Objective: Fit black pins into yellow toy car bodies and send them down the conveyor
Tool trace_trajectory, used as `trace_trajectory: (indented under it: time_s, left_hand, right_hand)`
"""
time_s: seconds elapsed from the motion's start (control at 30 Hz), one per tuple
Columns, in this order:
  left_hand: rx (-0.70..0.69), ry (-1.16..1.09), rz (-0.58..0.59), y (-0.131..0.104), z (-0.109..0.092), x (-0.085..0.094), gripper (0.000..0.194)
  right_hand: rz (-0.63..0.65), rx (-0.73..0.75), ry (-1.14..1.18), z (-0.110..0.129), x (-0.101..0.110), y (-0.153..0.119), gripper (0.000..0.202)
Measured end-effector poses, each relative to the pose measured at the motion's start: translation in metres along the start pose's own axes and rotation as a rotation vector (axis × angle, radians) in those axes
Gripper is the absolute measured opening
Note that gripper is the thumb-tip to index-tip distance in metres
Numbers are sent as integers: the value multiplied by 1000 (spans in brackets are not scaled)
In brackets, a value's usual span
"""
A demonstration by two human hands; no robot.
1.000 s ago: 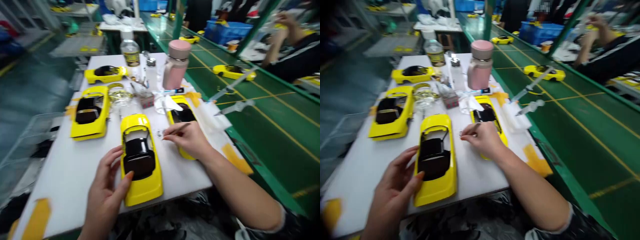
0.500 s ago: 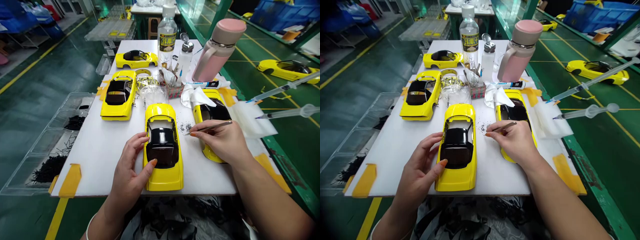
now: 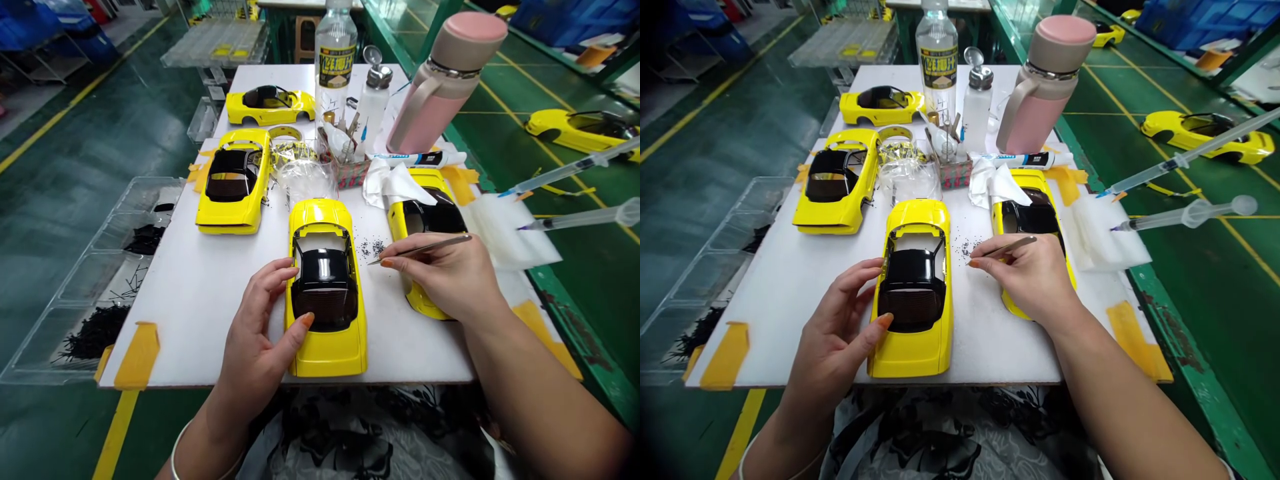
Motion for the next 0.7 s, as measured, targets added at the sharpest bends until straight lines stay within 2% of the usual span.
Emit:
trace_trajectory:
  time_s: [0.17,0.37,0.7]
  left_hand:
    - [5,-11,-1,1,0,0,45]
    - [8,-12,-12,1,0,-1,45]
    - [4,-1,-20,1,0,-1,45]
  right_hand:
    - [3,9,8,2,1,-1,4]
    - [2,175,18,13,-1,-4,8]
    - [10,234,-40,15,-3,-6,9]
Point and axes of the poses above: each hand's wrist, its own y-axis towards the middle knuckle, its own x-axis out of the back of the hand, z = x × y, the point moved 6 cm from there along y, towards the middle knuckle, and after that the axes turned 15 degrees about -y, right-handed, at the moved point
